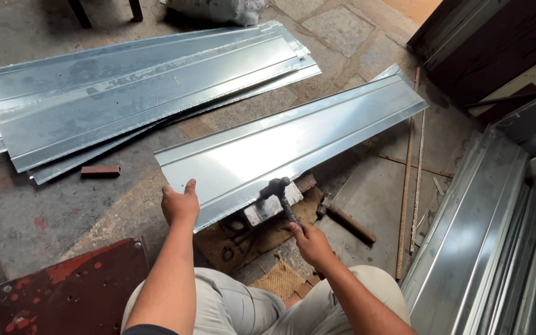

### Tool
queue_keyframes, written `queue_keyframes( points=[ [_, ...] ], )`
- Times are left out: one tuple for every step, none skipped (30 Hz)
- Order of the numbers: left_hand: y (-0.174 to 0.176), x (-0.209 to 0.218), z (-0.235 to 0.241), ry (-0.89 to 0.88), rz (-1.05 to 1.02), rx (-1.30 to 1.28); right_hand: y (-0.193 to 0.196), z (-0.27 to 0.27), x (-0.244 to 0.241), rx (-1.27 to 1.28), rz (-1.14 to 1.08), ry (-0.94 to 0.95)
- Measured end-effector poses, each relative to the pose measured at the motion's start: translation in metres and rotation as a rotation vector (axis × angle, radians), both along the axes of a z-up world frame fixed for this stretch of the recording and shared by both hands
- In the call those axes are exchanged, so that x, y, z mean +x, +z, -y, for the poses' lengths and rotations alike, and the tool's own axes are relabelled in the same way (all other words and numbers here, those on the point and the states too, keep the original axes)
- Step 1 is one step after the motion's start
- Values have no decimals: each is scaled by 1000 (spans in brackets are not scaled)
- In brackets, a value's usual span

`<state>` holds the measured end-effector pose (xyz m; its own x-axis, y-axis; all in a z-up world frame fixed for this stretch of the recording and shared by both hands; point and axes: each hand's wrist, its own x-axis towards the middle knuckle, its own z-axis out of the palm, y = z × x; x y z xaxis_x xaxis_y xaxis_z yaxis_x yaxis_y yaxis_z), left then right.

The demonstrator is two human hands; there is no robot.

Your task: The person hammers the edge of a small metal sheet and then hammers the long edge of a larger metal panel while seated on the floor.

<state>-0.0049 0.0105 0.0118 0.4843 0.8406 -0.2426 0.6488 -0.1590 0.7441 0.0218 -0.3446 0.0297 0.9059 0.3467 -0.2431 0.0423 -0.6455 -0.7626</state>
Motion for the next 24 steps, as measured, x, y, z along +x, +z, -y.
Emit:
queue_keyframes(
  points=[
    [1, -5, 3, 5, 10, 8, 2, 9, -8, 104, -173, -89],
    [7, -8, 3, 6, 24, 27, 5, 13, -13, 220, -342, -181],
    [14, -11, 2, 7, 38, 46, 10, 19, -18, 299, -402, -247],
    [20, -20, 1, 7, 28, 49, 15, 27, -27, 372, -468, -311],
    [27, -29, -1, 7, 18, 53, 18, 35, -35, 445, -535, -376],
    [36, -33, -2, 12, 17, 59, 22, 41, -40, 439, -518, -403],
    [43, -42, -4, 17, 16, 70, 24, 48, -48, 433, -502, -429],
    [50, -54, -10, 18, 17, 85, 23, 54, -53, 431, -485, -459],
    [56, -62, -16, 19, 18, 100, 22, 59, -51, 460, -510, -482],
    [58, -74, -20, 11, 15, 107, 18, 65, -53, 484, -547, -509],
    [60, -87, -27, 3, 12, 114, 15, 70, -54, 507, -584, -537],
    [62, -96, -37, -2, 16, 126, 11, 72, -52, 525, -585, -541],
    [62, -107, -49, 6, 7, 197, 7, 74, -50, 543, -586, -545],
    [62, -122, -62, 13, -2, 271, 3, 74, -47, 564, -588, -548],
    [62, -138, -76, 0, 4, 297, -1, 74, -45, 571, -598, -546],
    [62, -153, -88, -14, 10, 322, -3, 75, -43, 576, -608, -545],
    [64, -167, -103, -22, 10, 372, -5, 73, -42, 581, -618, -544],
    [67, -180, -117, -29, 10, 418, -7, 73, -41, 584, -623, -535],
    [69, -188, -125, -37, 10, 464, -8, 72, -42, 586, -628, -526],
    [70, -192, -126, -44, -27, 445, -8, 71, -41, 583, -630, -512],
    [73, -195, -125, -51, -63, 426, -8, 70, -42, 570, -632, -512],
    [78, -198, -123, -54, -99, 406, -7, 67, -42, 556, -632, -507],
    [85, -198, -119, -41, -160, 371, -6, 64, -42, 542, -633, -503],
    [94, -195, -112, -33, -222, 336, -5, 62, -43, 535, -632, -500]
  ],
)
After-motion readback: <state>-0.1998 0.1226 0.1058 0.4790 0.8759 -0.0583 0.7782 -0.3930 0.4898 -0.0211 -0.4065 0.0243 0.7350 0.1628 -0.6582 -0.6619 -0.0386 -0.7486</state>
